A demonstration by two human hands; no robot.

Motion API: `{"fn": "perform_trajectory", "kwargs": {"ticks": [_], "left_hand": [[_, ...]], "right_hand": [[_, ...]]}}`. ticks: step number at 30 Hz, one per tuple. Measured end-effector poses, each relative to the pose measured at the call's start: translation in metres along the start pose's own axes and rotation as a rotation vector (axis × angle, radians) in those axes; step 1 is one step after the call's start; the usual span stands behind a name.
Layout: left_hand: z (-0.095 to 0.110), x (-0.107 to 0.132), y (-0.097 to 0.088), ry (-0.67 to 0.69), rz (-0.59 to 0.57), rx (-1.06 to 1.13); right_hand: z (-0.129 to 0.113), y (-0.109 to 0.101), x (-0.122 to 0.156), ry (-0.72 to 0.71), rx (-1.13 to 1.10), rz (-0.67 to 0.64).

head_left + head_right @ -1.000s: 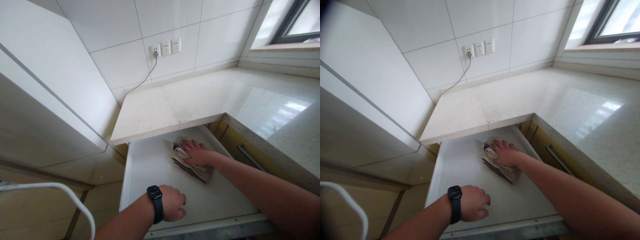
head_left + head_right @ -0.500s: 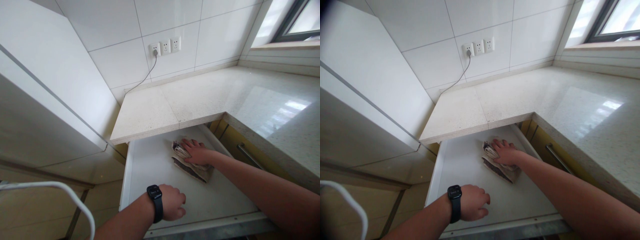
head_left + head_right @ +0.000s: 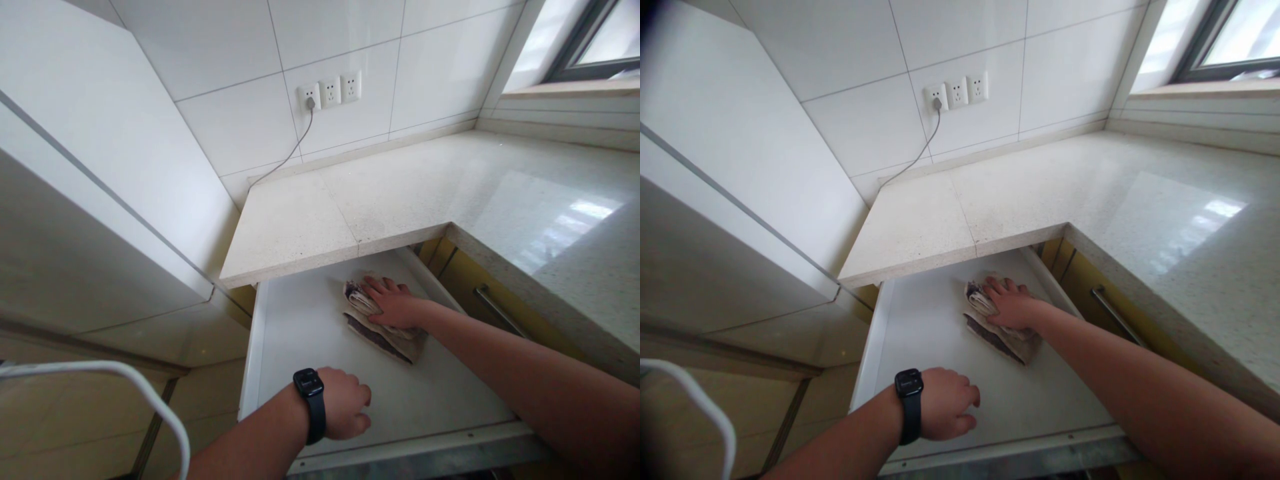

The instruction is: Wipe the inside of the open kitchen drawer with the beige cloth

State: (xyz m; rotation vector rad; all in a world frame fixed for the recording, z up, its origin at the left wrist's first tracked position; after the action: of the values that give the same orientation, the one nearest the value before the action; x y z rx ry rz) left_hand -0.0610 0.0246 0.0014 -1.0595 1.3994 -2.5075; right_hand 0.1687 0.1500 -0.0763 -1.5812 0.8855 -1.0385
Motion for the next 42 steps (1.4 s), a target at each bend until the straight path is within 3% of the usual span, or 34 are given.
{"fn": "perform_trajectory", "kwargs": {"ticks": [42], "left_hand": [[-0.0002, 0.0001, -0.001, 0.002, -0.011, -0.002]], "right_hand": [[-0.0008, -0.0008, 0.0, 0.006, 0.006, -0.004]]}}
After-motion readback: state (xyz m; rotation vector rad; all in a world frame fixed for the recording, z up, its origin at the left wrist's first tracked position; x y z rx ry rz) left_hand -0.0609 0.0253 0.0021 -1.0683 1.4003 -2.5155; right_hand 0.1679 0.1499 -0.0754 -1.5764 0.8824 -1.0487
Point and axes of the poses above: each hand's wrist, its own x-axis away from the middle knuckle, its own y-axis out of the palm, z = x × y, the point moved 1 cm from there along -x, towards the middle knuckle, and after that the axes turned 4 degrees about y, right-handed, at the moved point
